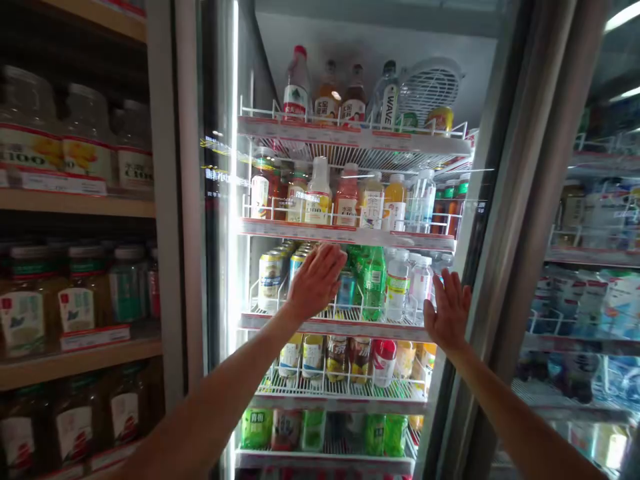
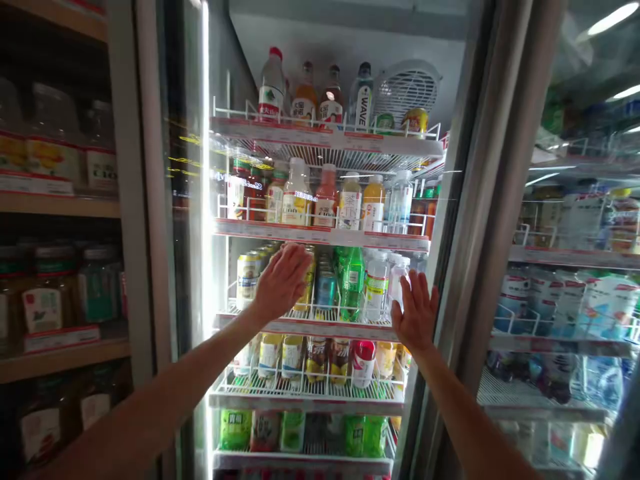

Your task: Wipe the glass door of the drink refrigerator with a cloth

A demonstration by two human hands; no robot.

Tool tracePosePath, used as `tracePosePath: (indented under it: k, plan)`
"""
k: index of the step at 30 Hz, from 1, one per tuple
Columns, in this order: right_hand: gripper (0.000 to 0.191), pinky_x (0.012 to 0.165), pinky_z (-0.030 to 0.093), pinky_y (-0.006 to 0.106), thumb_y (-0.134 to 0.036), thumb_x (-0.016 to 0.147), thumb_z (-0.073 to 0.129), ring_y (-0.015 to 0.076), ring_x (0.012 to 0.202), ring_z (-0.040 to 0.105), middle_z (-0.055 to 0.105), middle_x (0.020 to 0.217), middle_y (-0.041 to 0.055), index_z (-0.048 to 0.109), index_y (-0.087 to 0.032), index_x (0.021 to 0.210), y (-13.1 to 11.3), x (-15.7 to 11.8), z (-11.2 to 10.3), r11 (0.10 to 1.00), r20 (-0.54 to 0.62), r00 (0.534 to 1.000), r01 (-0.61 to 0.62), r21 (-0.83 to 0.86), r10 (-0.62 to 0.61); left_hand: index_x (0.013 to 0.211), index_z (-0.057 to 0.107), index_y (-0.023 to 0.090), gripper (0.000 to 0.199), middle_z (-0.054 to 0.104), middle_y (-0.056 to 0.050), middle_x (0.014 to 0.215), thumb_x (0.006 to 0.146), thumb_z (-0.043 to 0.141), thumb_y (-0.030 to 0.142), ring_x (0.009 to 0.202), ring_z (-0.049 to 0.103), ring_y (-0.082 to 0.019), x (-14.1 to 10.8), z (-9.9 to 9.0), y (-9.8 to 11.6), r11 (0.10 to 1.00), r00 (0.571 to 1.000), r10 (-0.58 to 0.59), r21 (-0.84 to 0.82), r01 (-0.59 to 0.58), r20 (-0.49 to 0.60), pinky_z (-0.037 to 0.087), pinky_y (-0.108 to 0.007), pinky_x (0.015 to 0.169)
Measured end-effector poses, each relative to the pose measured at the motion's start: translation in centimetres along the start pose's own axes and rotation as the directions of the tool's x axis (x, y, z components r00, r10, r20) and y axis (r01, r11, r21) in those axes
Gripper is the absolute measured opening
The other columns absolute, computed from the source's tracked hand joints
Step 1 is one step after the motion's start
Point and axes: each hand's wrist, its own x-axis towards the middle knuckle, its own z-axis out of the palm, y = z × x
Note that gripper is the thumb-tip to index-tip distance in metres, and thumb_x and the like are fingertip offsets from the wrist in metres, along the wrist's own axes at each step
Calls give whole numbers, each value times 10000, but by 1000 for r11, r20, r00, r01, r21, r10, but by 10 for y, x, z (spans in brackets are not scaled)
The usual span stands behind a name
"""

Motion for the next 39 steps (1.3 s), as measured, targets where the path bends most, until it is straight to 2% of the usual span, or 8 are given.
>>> tracePosePath:
  k: [6, 11, 14, 17, 26, 30, 34, 39]
  plan:
    - [612, 1130, 167, 488, -274, 905, 384, 247, 1400, 235, 285, 1510, 100, 167, -228, 1476, -1, 0, 0, 1000, 5, 1000, -2, -14, 2, 1447, 198, 116, 595, 209, -154, 1518, 904, 373, 285, 1427, 78, -244, 1, -8, -28, 900, 880, -401, 71, 430, -253, 189, -454, 1150]
    - [621, 1110, 197, 512, -269, 900, 379, 266, 1391, 255, 315, 1494, 112, 154, -234, 1478, -2, 0, 1, 1000, 15, 1000, -15, -27, 16, 1440, 231, 154, 618, 365, -108, 1460, 898, 388, 406, 1417, 142, -236, 5, 6, 14, 999, 999, 32, 3, -32, 15, 233, -421, 1138]
    - [622, 1109, 193, 523, -271, 896, 381, 272, 1393, 250, 314, 1494, 117, 159, -229, 1476, 0, -1, 2, 1000, 21, 1000, -12, -14, 13, 1447, 214, 185, 590, 307, -101, 1491, 914, 364, 387, 1418, 146, -217, 8, 2, -1, 985, 986, -160, 53, 162, -50, 221, -421, 1143]
    - [619, 1111, 182, 535, -266, 896, 385, 271, 1398, 237, 310, 1496, 116, 168, -225, 1474, 1, -1, 0, 1000, 30, 999, -16, 14, 16, 1460, 161, 145, 616, 178, -140, 1528, 914, 362, 347, 1427, 75, -245, 15, -1, -16, 897, 885, -419, 61, 439, -202, 195, -465, 1149]
    - [625, 1096, 313, 452, -142, 890, 366, 214, 1382, 284, 246, 1524, 69, 167, -261, 1470, -86, 62, -12, 855, -12, 996, 86, 511, -93, 1444, 197, 176, 567, 321, -121, 1481, 916, 364, 299, 1409, 185, -224, 50, 24, 77, 930, 957, -288, -252, 268, -46, 298, -460, 1128]
    - [591, 1082, 335, 431, -215, 919, 356, 202, 1358, 325, 424, 1423, 85, 152, -238, 1474, -145, 99, 5, 847, 34, 992, 85, 524, -121, 1412, 261, 243, 465, 387, -72, 1451, 947, 251, 252, 1332, 364, -142, 36, 4, 50, 784, 885, -465, -468, 407, -9, 395, -344, 1074]
    - [586, 1115, 222, 495, -317, 916, 402, 245, 1353, 317, 464, 1392, 85, 219, -206, 1461, -175, 113, 22, 950, 107, 994, -26, 310, -7, 1369, 369, 222, 442, 387, -104, 1447, 932, 318, 266, 1366, 310, -206, 0, -16, 7, 801, 814, -573, -275, 531, -98, 273, -470, 1126]
    - [610, 1119, 168, 532, -254, 911, 393, 248, 1361, 304, 426, 1424, 55, 162, -279, 1475, -91, 98, 25, 991, 65, 995, 73, 110, -80, 1436, 258, 238, 604, 261, -110, 1502, 876, 464, 339, 1388, 241, -289, -34, -18, -27, 913, 912, -407, 14, 409, -49, 181, -550, 1119]
